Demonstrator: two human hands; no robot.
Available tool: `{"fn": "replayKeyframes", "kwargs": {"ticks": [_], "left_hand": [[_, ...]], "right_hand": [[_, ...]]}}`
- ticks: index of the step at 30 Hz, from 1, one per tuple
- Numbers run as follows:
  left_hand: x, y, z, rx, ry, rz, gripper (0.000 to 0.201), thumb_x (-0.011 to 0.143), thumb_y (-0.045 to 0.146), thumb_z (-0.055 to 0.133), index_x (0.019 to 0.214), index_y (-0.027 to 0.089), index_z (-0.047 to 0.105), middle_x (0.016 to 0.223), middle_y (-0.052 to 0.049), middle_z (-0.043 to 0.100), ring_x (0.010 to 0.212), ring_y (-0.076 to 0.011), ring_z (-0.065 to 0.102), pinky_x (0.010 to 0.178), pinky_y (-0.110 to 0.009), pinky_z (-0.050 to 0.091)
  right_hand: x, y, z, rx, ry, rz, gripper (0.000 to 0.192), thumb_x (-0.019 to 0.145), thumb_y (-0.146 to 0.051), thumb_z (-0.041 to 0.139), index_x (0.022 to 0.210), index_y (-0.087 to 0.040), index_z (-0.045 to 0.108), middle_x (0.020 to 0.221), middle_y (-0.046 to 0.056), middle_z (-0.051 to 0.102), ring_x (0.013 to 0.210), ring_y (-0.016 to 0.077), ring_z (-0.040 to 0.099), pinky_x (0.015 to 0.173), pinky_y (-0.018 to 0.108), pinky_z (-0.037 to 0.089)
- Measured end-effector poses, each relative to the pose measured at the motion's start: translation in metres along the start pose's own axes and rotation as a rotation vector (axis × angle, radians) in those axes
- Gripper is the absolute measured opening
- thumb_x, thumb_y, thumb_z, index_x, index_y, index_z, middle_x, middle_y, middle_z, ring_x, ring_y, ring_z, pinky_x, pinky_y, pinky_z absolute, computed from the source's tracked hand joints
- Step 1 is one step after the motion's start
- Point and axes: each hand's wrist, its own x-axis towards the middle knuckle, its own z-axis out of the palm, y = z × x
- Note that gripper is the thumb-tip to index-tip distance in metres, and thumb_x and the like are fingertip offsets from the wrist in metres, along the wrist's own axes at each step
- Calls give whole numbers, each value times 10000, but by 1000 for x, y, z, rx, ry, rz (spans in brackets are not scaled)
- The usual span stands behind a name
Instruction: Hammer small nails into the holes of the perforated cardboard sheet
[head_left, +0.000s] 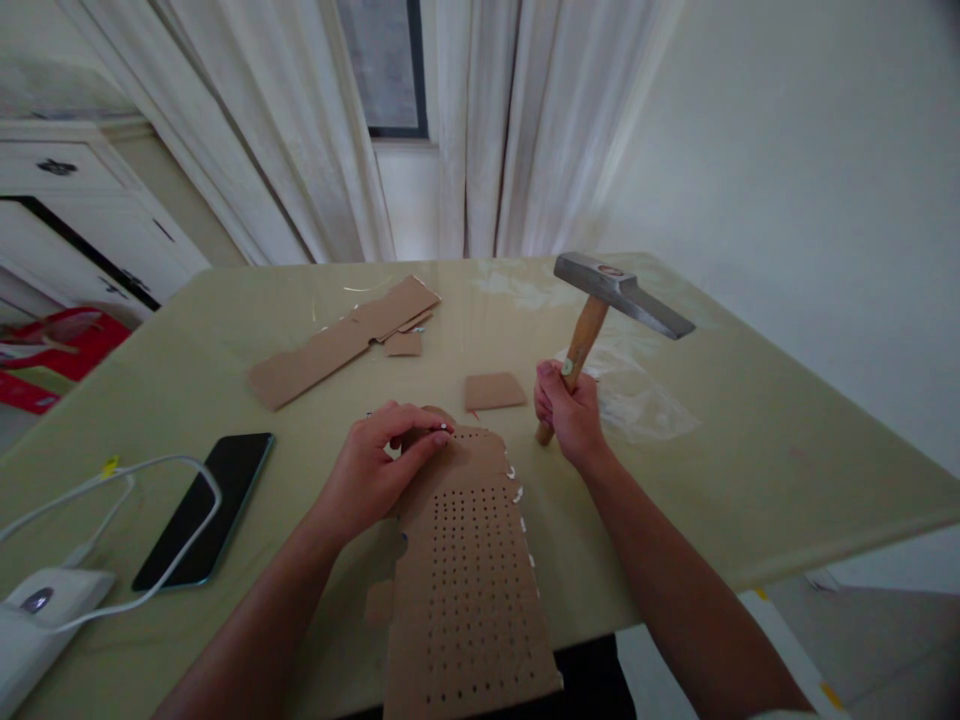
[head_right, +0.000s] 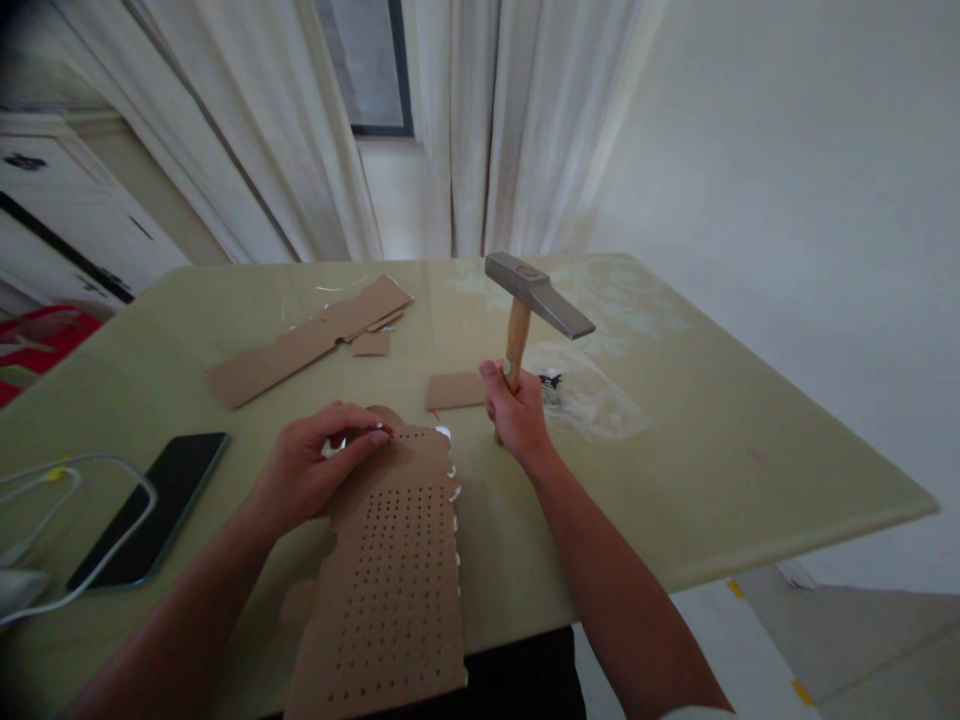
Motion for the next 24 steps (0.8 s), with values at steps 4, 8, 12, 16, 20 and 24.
{"fn": "replayKeyframes", "kwargs": {"ticks": [4,8,12,16,20,24], "left_hand": [[0,1,1,-10,3,-9,94,996,345,749,1016,307,833,966,3,824,797,-167,636,677,-295,453],[0,1,0,-15,2,-12,91,997,344,749,1012,311,832,958,17,821,803,-160,642,685,-287,457],[0,0,0,-16,0,-6,82,996,338,754,1015,317,831,952,28,818,799,-150,635,677,-274,447],[-1,-2,1,-8,3,5,83,998,320,752,1023,302,830,960,17,814,805,-153,633,686,-275,452],[-1,-3,2,2,0,14,94,999,317,747,1029,296,834,950,10,811,796,-155,628,677,-274,456],[-1,-2,2,-6,5,18,93,996,315,750,1027,293,835,958,12,816,795,-149,636,672,-269,464]], "right_hand": [[0,-1,1,14,-12,-2,659,841,-740,797,619,-253,413,490,-103,343,396,62,264,366,235,207],[-1,-2,1,44,-39,0,656,835,-734,807,620,-255,414,489,-104,337,391,64,262,363,238,202],[-2,-3,-1,92,-76,-4,667,835,-779,768,611,-247,433,506,-93,349,394,65,285,373,233,208],[-3,-1,-2,132,-94,-6,672,863,-841,663,629,-239,476,496,-92,350,386,64,259,370,223,196],[-2,1,-3,164,-100,11,648,900,-820,622,647,-238,489,491,-99,339,370,61,235,354,215,188],[-1,0,-4,209,-102,101,645,903,-810,633,647,-234,494,492,-106,335,350,54,239,333,204,190]]}}
